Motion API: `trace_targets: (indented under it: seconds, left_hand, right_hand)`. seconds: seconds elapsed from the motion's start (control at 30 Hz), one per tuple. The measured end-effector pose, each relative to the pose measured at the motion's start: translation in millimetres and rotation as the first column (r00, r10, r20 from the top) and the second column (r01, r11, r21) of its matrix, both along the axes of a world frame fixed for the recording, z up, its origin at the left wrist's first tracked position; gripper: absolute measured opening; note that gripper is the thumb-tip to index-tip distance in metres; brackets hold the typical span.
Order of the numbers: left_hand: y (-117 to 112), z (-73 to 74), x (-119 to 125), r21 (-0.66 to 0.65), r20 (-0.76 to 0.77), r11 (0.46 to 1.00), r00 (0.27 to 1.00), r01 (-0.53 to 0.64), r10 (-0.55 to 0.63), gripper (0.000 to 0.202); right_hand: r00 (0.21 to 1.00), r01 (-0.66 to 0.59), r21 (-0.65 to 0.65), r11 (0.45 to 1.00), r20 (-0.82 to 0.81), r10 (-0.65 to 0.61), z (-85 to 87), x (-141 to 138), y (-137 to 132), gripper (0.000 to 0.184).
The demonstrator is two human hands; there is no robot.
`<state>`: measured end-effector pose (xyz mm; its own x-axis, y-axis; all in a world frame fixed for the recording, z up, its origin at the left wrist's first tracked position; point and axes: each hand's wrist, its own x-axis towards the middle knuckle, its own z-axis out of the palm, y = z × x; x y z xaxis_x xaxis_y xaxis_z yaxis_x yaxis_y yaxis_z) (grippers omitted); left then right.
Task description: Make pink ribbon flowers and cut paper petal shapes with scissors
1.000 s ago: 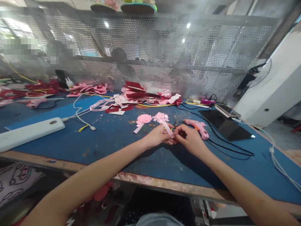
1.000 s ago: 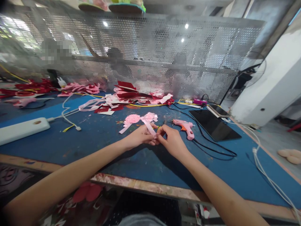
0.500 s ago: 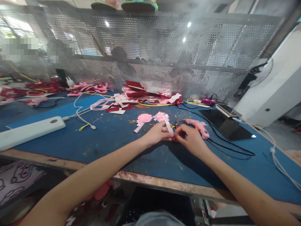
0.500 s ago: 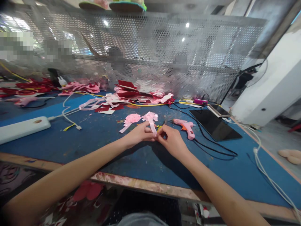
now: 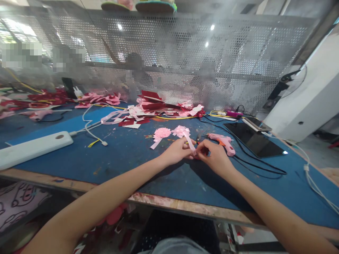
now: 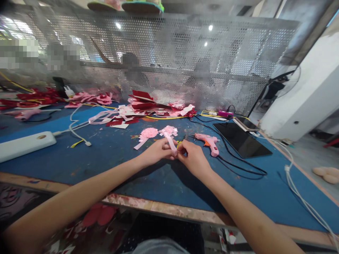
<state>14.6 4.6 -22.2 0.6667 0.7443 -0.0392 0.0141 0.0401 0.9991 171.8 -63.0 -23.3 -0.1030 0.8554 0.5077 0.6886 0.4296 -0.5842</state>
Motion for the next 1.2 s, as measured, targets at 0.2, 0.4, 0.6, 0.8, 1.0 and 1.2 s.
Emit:
trace_targets:
  seconds: [0.2,0.4,0.6,0.8,1.0,1.2]
  left_hand:
    - [2.3,0.8,-2.7,0.048,-0.002,0.998,1.000,0.032,-0.031,0.043]
    - [0.9,4.7,-3.7,0.089,-0.016,0.996,1.000,-0.001,0.003,0.042]
    - [-0.7,5.1,-5.2,0.170,0.004,0.985,1.000,0.016,-0.017,0.040]
    - [5.4,1.6,-4.9,0.142,0.030,0.990,1.000,0.006,-0.010,0.048]
    - [5.1,7.0,-5.9,0.238,0.038,0.971,0.999,-0.038,0.030,0.047]
    - [-1.8,13.9,-8.7,0.287,0.105,0.956,0.994,-0.064,0.035,0.047]
  right_hand:
    - [0.999,0.027,0.018,0.999,0.019,-0.028,-1.1,-0.4,0.1,0.003]
    - [0.999,0.030,0.004,1.000,-0.040,-0.029,0.7,-1.0,-2.8,0.005]
    - [0.989,0.012,-0.033,0.999,-0.144,-0.017,3.7,-3.1,-6.0,0.012]
    - [0.945,0.146,0.035,0.989,-0.301,-0.129,12.8,9.0,-0.4,0.021]
    - [0.797,0.590,0.145,0.795,0.058,-0.602,13.7,73.8,18.1,0.025]
    - [0.552,0.783,-0.142,0.606,0.607,-0.571,-5.4,100.9,23.9,0.045]
